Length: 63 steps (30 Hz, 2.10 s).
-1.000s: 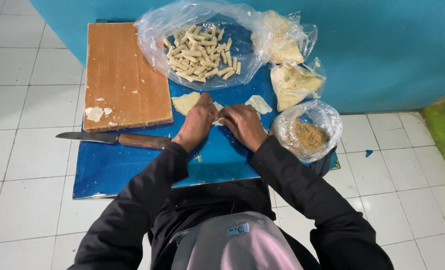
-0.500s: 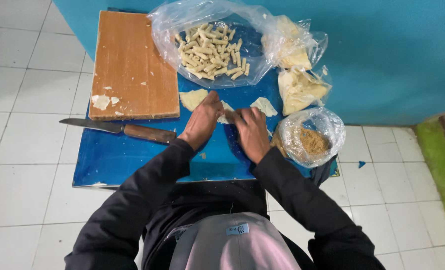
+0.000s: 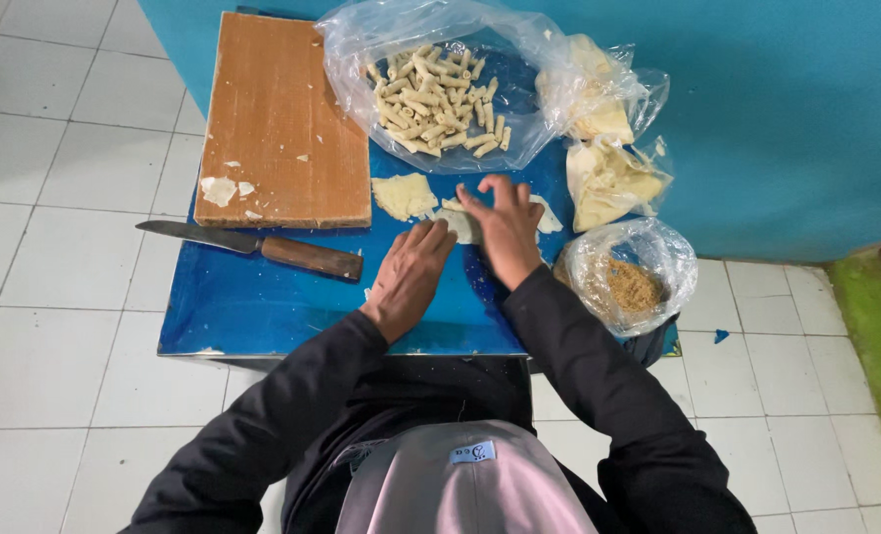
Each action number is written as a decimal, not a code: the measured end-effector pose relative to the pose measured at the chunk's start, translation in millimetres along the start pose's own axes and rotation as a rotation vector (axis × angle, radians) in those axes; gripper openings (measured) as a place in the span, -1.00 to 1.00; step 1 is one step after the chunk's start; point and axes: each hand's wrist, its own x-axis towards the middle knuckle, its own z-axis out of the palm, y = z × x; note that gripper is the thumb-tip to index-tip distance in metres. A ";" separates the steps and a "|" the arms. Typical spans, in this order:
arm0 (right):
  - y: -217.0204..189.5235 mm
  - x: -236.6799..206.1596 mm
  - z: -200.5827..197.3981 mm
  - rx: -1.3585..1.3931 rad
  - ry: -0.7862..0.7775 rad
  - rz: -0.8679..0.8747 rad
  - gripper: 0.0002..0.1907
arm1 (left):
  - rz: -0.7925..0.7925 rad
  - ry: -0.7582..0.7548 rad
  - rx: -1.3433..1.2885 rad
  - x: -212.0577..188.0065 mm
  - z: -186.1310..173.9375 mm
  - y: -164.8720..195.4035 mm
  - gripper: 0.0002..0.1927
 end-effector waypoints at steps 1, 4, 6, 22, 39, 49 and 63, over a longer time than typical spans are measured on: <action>5.2 3.9 0.9 0.063 0.006 0.007 -0.49 | -0.011 -0.009 0.012 0.0 -0.8 -0.1 -0.50; 13.0 11.7 4.2 0.221 0.010 0.000 -0.58 | -0.005 0.020 0.029 -1.0 -0.2 0.2 -0.47; 10.2 11.3 7.4 0.284 0.004 -0.025 -0.79 | -0.022 0.033 0.034 -2.3 2.0 0.4 -0.47; 84.5 25.3 -141.5 0.269 0.029 0.088 -0.80 | -0.226 0.046 0.148 18.4 22.2 -17.8 -0.72; 115.7 -92.6 -124.6 -0.166 -0.307 0.229 -0.93 | -0.422 0.160 -0.226 35.8 27.2 -14.0 -0.67; 16.0 1.6 -48.7 0.469 -0.126 0.045 -0.94 | -0.427 0.293 -0.527 38.3 39.6 -23.4 -0.62; -6.4 -31.8 -30.4 0.355 -0.013 -0.095 -0.49 | -0.162 0.091 -0.562 29.8 29.1 -38.4 -0.50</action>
